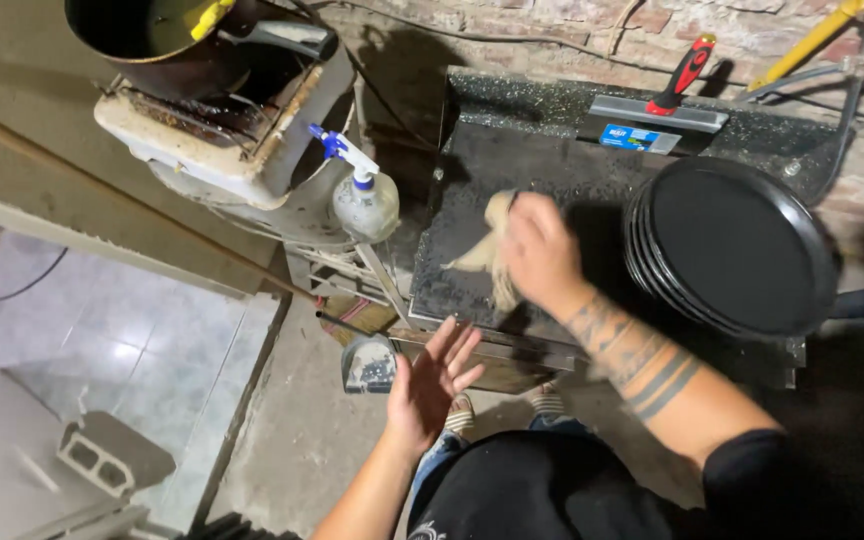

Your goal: Wiping circular baking pans with a cloth and stacking them

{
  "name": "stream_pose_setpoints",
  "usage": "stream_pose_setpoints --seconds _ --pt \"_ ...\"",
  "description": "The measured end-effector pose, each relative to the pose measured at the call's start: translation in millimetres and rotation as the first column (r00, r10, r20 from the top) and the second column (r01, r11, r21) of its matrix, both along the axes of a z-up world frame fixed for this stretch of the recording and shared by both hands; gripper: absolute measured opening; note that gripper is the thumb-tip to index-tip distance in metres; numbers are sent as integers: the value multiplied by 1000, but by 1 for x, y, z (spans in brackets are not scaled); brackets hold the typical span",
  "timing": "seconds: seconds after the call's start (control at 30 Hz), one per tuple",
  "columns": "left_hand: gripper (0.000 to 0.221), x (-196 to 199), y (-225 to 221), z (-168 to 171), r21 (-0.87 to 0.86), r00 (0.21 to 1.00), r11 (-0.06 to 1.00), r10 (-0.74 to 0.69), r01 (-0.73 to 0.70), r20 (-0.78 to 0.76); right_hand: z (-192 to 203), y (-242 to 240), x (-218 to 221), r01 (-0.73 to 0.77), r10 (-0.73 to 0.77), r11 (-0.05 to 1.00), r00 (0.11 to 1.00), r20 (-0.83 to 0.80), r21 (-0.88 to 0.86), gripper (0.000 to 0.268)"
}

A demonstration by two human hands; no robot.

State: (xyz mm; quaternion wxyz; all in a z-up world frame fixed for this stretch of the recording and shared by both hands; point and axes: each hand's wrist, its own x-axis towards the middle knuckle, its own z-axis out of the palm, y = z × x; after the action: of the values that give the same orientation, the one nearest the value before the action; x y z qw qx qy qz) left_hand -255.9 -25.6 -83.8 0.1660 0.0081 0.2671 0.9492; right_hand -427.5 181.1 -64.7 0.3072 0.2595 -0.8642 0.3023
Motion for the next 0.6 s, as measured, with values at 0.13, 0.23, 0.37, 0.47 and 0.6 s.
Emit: stream_pose_setpoints --seconds 0.13,0.23,0.37,0.47,0.6 --pt "82 11 -24 -16 -105 987 993 -35 51 154 12 9 -66 253 -253 968 968 9 9 34" --pt "67 14 -22 -20 -329 956 931 -61 158 287 -10 27 -72 279 -452 870 782 429 407 78" --pt "60 3 -3 -27 -562 880 717 -155 413 449 -59 54 37 -93 -10 964 924 381 250 40" --pt "45 -6 11 -66 -575 832 620 -266 534 486 -114 88 164 -65 6 991 890 455 115 25" --pt "44 -35 48 -86 -690 720 257 -424 677 549 -228 163 363 286 -344 896 -42 938 341 58"
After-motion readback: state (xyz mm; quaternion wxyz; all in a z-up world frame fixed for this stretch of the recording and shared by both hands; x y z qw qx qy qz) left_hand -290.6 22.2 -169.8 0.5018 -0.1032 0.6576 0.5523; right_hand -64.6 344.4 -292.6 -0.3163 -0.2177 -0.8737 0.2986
